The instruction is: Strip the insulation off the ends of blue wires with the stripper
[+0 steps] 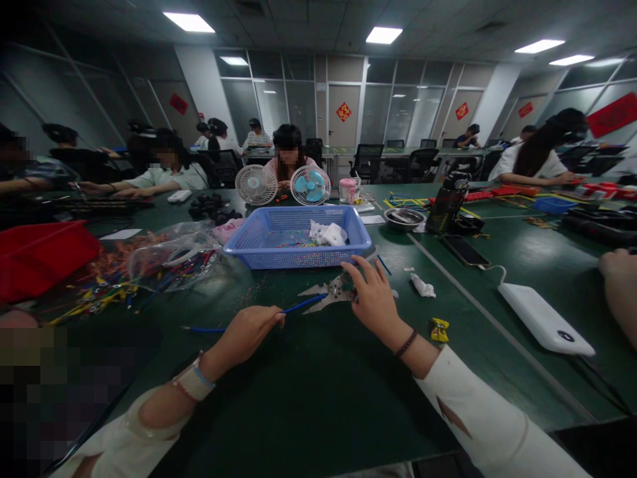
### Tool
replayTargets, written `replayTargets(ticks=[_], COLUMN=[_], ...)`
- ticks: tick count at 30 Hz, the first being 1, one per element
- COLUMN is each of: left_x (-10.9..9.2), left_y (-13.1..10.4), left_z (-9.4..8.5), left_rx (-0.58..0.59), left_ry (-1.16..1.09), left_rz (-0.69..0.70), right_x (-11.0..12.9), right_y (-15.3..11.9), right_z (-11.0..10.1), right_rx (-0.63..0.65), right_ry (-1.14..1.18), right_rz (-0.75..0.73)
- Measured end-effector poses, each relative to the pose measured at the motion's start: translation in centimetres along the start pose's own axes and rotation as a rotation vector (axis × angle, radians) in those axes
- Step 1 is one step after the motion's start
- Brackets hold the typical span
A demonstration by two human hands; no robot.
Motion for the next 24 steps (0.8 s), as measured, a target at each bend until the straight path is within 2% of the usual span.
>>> replayTargets(ticks=[24], left_x=[0.0], left_y=[0.1], left_z=[0.3], left_rx=[0.015], left_ry=[-0.010], left_rz=[0.023], right_x=[1.2], right_y=[-0.1], right_z=[-0.9], right_rx=[-0.015], right_ry=[-0.096], right_rz=[-0.119])
Point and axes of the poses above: each hand's wrist, its own y-axis towards the middle knuckle, its own z-axis out of the palm, x = y × z, the point moved 10 cm from there along y, towards the middle knuckle, and after that the axes turned 9 degrees about x, right-handed, at the moved point
